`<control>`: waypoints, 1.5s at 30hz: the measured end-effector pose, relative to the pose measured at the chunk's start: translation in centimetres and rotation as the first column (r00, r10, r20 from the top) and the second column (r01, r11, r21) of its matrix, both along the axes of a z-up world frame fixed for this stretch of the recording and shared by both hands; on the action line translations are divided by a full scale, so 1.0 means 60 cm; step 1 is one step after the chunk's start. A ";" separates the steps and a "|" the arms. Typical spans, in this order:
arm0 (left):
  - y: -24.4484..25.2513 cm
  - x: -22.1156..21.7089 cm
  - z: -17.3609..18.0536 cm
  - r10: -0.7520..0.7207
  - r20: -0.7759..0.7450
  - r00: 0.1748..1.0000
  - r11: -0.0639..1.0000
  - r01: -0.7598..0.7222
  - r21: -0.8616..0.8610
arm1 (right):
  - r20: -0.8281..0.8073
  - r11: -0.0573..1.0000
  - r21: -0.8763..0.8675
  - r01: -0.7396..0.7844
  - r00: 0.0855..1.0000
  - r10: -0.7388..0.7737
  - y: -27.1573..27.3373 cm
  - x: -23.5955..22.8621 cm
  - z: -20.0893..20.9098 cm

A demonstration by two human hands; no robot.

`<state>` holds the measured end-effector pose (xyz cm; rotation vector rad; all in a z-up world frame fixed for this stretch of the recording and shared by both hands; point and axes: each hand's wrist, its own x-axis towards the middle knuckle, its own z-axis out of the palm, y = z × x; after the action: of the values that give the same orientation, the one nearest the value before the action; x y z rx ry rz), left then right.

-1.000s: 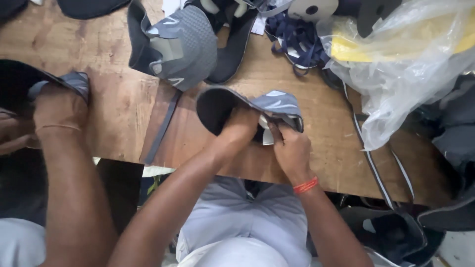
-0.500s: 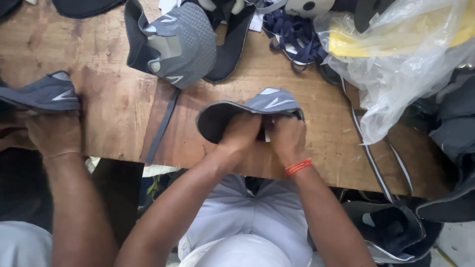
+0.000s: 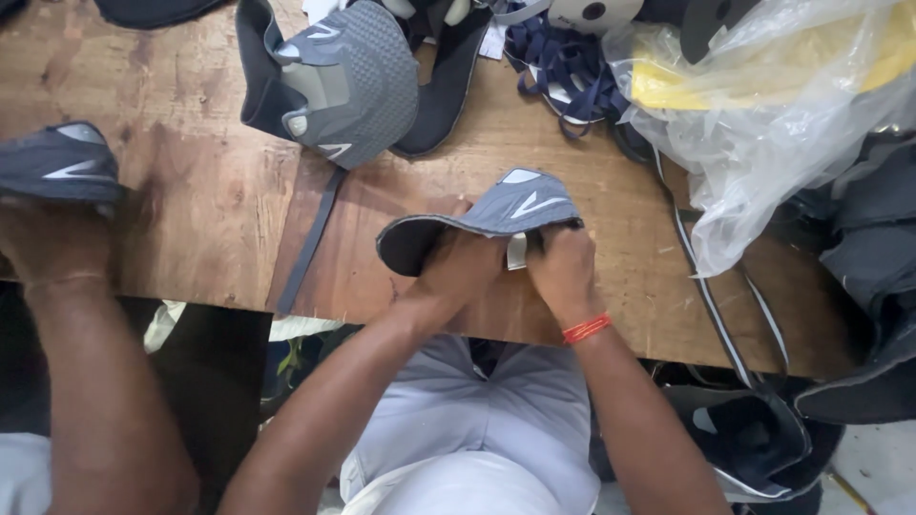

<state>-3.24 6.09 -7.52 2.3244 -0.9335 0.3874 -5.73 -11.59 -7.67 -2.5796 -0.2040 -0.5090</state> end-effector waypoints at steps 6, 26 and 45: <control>-0.020 0.011 -0.016 0.105 -0.555 0.825 0.975 -0.196 -0.107 | 0.039 0.997 0.069 0.018 0.999 -0.021 0.004 0.000 0.017; -0.018 -0.007 0.005 0.132 -0.038 0.991 0.981 -0.125 0.146 | 0.013 0.999 0.041 0.007 1.000 -0.008 0.023 -0.004 0.015; -0.009 -0.004 -0.083 0.213 0.023 0.977 0.872 -0.201 0.446 | -0.063 0.993 -0.119 0.012 0.998 -0.020 0.020 -0.020 -0.011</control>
<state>-3.47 5.52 -12.53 2.8593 -0.8262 0.2413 -6.91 -10.42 -8.33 -2.7109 -0.1971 -0.4313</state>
